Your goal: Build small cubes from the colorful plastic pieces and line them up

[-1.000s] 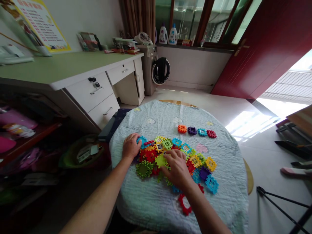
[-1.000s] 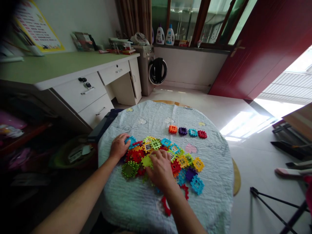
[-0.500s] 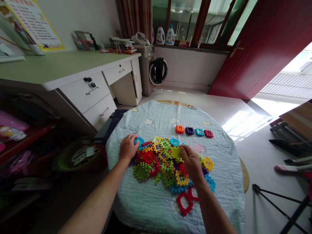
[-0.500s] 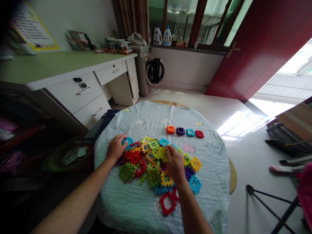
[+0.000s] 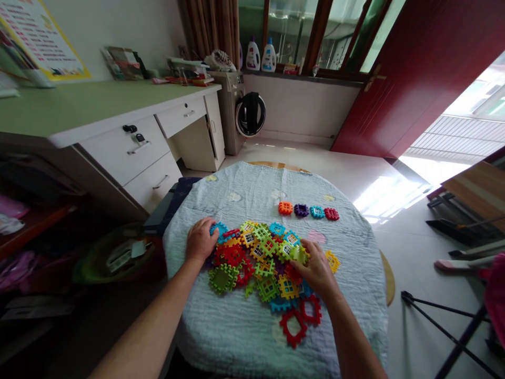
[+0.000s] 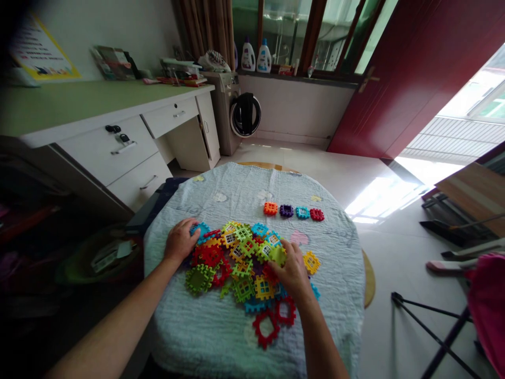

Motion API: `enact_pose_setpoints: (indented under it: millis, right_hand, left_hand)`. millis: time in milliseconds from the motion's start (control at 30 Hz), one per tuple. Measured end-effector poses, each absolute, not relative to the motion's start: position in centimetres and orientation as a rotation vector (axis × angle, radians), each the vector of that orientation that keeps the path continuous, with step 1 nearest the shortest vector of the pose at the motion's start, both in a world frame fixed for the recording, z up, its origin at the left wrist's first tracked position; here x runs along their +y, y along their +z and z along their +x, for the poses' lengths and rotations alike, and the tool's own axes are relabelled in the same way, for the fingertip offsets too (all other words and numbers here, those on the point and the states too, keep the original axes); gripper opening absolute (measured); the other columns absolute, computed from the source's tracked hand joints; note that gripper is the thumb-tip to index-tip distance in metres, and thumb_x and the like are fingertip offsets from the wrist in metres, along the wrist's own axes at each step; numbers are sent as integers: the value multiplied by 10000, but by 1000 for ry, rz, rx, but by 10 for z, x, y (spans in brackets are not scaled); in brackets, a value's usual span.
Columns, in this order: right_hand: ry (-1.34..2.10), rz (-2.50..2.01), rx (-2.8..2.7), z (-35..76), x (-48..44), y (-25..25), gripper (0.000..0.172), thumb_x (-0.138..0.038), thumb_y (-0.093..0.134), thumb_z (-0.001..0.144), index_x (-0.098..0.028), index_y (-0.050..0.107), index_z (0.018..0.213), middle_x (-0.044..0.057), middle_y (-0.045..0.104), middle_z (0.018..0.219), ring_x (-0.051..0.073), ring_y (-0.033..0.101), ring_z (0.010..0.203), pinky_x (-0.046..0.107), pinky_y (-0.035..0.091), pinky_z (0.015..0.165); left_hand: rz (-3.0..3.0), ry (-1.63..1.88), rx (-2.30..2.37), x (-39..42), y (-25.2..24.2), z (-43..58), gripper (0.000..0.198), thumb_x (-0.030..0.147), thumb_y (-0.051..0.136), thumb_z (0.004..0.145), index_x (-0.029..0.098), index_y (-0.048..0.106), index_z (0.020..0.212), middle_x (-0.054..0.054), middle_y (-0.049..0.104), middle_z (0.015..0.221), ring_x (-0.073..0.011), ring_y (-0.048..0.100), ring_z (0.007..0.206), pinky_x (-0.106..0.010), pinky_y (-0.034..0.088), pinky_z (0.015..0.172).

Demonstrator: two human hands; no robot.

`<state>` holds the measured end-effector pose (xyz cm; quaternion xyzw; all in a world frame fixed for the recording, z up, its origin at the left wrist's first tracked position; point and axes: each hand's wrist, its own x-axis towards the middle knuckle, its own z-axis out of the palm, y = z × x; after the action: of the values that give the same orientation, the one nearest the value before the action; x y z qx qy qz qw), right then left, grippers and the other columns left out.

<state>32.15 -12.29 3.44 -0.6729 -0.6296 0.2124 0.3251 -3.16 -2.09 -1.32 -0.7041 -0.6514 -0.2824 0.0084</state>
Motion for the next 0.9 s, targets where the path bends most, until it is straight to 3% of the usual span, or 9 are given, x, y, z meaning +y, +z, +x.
enact_pose_setpoints:
  millis: [133, 300, 467, 900]
  right_hand:
    - [529, -1751, -1688, 322, -124, 35, 372, -320, 610, 752, -210, 617, 1107, 61, 611, 1016, 210, 600, 923, 350, 486, 847]
    - [464, -1843, -1775, 322, -120, 36, 421, -321, 633, 716, -218, 625, 1124, 65, 614, 1056, 249, 559, 978, 404, 446, 891]
    - [483, -1887, -1789, 325, -119, 35, 363, -309, 607, 742, -217, 633, 1092, 58, 641, 1019, 239, 558, 952, 389, 434, 879]
    - [608, -1704, -1950, 308, -103, 46, 482, -179, 662, 694, -232, 598, 1169, 77, 598, 1208, 270, 521, 1129, 452, 395, 1006]
  left_hand:
    - [-2202, -870, -2033, -21, -13, -31, 259, 292, 480, 835, 177, 638, 1005, -121, 662, 1154, -273, 594, 1097, -418, 447, 1000]
    - [-2199, -881, -2043, -21, -12, -31, 259, 289, 483, 832, 178, 637, 1007, -120, 662, 1149, -270, 596, 1093, -416, 448, 999]
    - [-2198, -871, -2046, -21, -12, -31, 263, 290, 485, 834, 172, 639, 1012, -115, 661, 1151, -273, 593, 1098, -412, 443, 1002]
    - [-2209, -875, -2021, -21, -13, -32, 267, 287, 486, 840, 160, 644, 1014, -114, 667, 1139, -270, 593, 1103, -414, 444, 1004]
